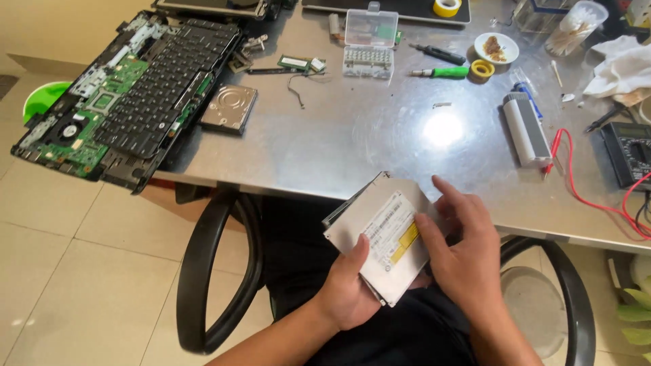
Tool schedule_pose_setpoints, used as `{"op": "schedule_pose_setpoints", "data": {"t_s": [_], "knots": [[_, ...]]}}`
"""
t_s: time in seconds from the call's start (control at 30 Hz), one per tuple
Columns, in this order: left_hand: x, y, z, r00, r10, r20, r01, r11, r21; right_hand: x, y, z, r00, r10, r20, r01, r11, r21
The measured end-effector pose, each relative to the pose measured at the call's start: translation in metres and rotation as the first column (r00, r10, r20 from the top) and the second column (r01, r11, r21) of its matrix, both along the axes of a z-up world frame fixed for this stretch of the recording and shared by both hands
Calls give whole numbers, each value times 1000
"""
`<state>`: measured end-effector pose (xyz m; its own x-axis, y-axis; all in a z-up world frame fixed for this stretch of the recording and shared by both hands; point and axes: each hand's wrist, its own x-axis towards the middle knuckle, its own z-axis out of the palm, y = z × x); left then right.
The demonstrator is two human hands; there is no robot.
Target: Reassembling the casing and internal components of a laptop optical drive using a screwdriver.
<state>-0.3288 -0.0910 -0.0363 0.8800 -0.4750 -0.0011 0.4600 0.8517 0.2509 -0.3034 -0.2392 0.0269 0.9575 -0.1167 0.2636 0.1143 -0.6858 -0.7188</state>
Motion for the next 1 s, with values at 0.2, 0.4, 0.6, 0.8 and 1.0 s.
{"op": "schedule_pose_setpoints", "data": {"t_s": [0.2, 0.4, 0.6, 0.8, 1.0], "knots": [[-18, 10, 9, 903, -3, 429, -136, 946, 294, -43, -5, 14, 924, 376, 70, -364, 920, -146], [-17, 10, -4, 731, 47, 681, -398, 840, 369, -56, 6, 9, 935, 348, 72, -297, 876, -380], [-22, 2, 32, 810, 220, 544, -227, 972, -54, -50, 7, 5, 869, 444, 219, -408, 893, -192], [-19, 6, 16, 821, 190, 539, -283, 954, 95, -44, 7, 5, 879, 432, 201, -406, 900, -157], [-18, 4, -13, 867, 97, 488, -201, 965, 165, -38, 12, -3, 891, 441, 111, -428, 896, -119]]}}
